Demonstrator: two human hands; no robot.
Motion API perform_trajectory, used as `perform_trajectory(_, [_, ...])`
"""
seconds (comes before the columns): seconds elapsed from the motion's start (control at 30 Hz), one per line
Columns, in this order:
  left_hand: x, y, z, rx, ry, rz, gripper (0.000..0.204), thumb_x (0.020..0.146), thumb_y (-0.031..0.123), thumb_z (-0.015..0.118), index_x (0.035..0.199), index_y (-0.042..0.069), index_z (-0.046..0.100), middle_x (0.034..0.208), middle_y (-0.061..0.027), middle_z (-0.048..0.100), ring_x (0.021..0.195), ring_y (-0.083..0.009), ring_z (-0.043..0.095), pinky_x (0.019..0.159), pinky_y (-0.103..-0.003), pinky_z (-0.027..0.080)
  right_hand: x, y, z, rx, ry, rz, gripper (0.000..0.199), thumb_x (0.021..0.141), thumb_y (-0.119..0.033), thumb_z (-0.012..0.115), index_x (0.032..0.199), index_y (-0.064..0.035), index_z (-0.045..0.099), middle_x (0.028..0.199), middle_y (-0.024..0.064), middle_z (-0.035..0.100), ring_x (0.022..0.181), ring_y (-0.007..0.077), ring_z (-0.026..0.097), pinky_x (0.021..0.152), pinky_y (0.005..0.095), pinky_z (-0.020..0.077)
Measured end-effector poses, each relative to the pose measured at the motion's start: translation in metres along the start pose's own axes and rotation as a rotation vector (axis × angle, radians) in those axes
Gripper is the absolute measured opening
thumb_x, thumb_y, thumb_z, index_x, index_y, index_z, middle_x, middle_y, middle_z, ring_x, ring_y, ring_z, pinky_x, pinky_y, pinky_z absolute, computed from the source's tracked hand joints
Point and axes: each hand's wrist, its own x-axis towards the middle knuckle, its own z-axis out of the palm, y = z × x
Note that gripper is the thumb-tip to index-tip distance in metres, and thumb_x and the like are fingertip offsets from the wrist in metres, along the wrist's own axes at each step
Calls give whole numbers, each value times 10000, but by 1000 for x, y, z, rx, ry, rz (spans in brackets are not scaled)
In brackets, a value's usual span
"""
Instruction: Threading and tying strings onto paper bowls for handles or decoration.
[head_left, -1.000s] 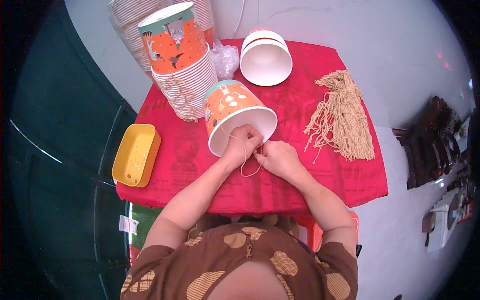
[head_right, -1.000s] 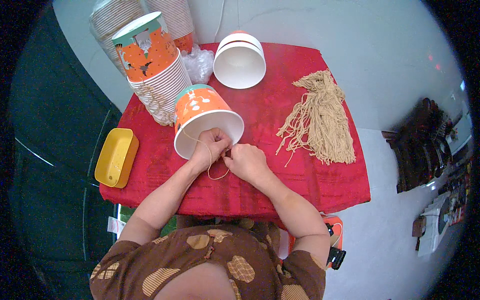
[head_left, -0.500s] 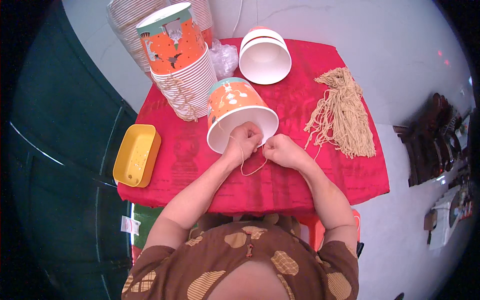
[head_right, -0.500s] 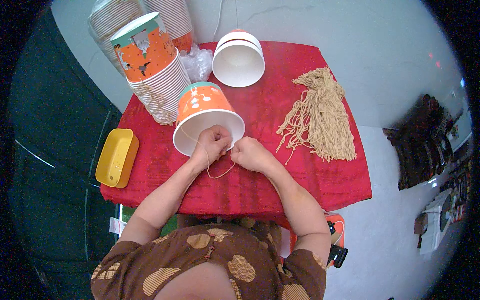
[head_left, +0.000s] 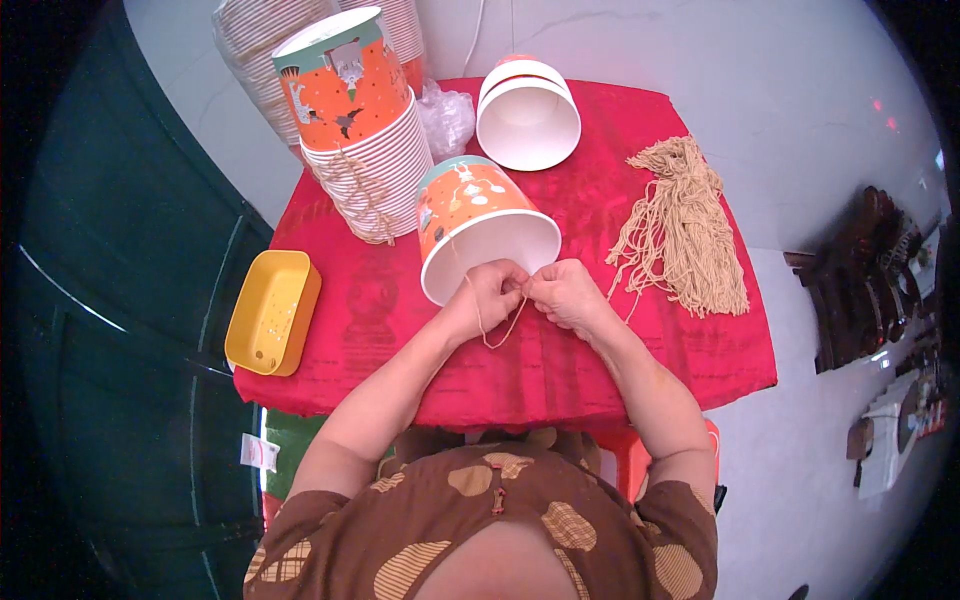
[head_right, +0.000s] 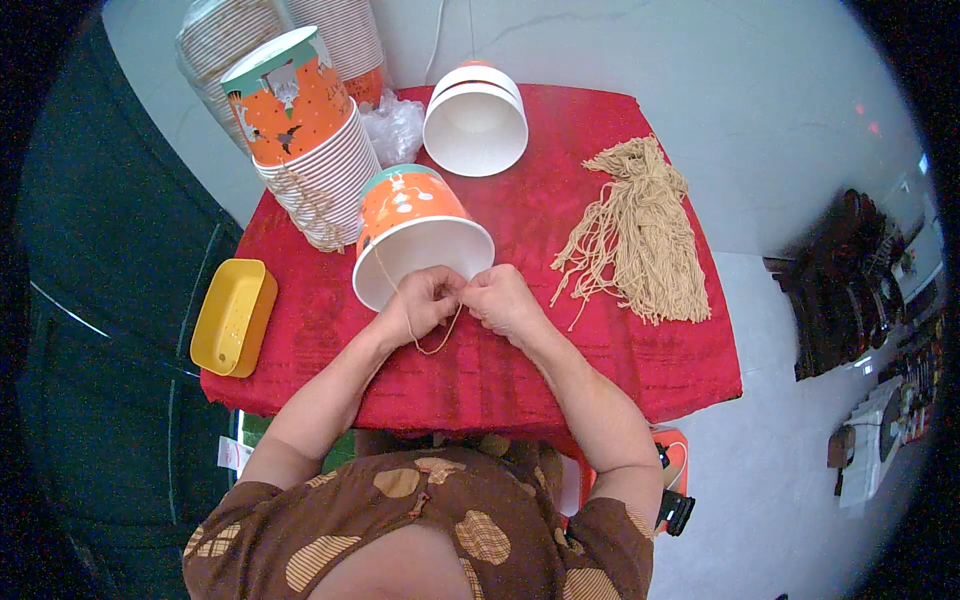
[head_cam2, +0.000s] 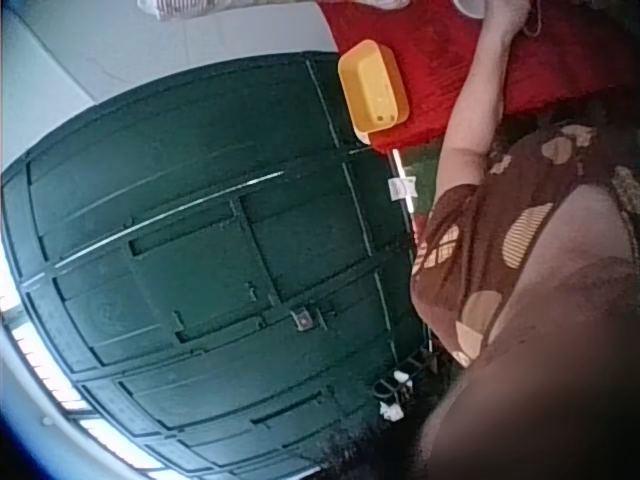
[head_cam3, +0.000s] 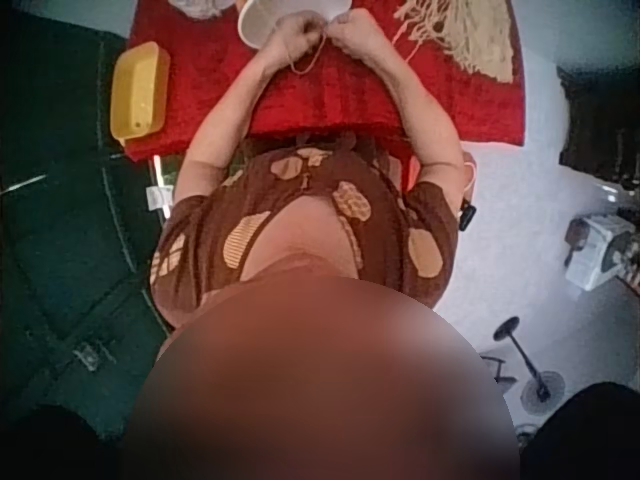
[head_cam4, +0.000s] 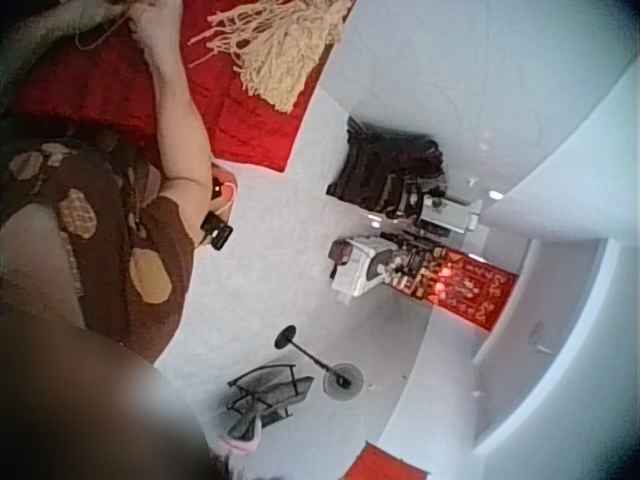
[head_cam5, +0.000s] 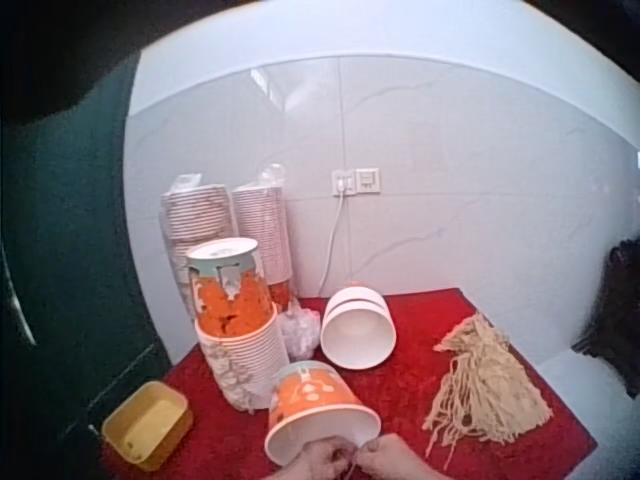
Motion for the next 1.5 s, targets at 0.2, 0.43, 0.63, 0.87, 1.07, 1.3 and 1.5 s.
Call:
perform_trajectory(0.2, [2,3,-1,182,21,107,110,799,6,616,901,-30,638,757,-104,644,700,-170,616,649,-313,510,10,16,1,-12,68,-96,214,808,-135,622,680,35,637,576,20,545,479,114,478,422,282,358])
perform_trajectory(0.43, [3,1,0,140,70,72,39,832,11,609,863,-8,620,719,-62,620,627,-123,579,553,-280,480,18,28,0,-409,293,-565,167,831,-171,611,848,-24,688,662,176,651,595,301,654,540,415,492])
perform_trajectory(0.63, [2,4,-1,23,77,-1,36,851,8,594,855,-1,559,671,-42,580,569,-102,534,491,-262,439,8,21,7,-783,382,-612,263,839,-134,558,1092,-96,624,728,221,648,708,403,648,630,521,512])
perform_trajectory(0.87, [3,2,-4,40,52,31,35,851,-6,576,861,-4,543,674,-56,579,564,-114,550,473,-269,442,15,28,5,-821,290,-701,133,834,-116,571,944,-68,629,668,211,618,652,394,634,581,505,498])
perform_trajectory(1.07, [2,7,-6,-20,42,-48,22,813,-26,562,830,-14,553,650,-82,594,580,-145,590,509,-295,477,18,32,4,-871,330,-724,69,829,-103,580,856,-43,602,645,200,604,633,390,627,562,497,489])
perform_trajectory(1.3, [4,7,-5,-63,46,-68,15,832,-10,566,829,-13,552,652,-67,588,570,-132,579,483,-282,468,17,28,3,-850,338,-720,109,859,-122,555,830,-16,555,655,221,617,641,418,631,559,524,493])
perform_trajectory(1.5, [4,10,-9,-131,13,-137,55,858,36,588,844,2,548,670,-51,578,554,-112,547,476,-260,444,19,28,-1,-819,300,-704,134,880,-135,529,857,-6,560,698,239,625,681,430,634,590,536,491])
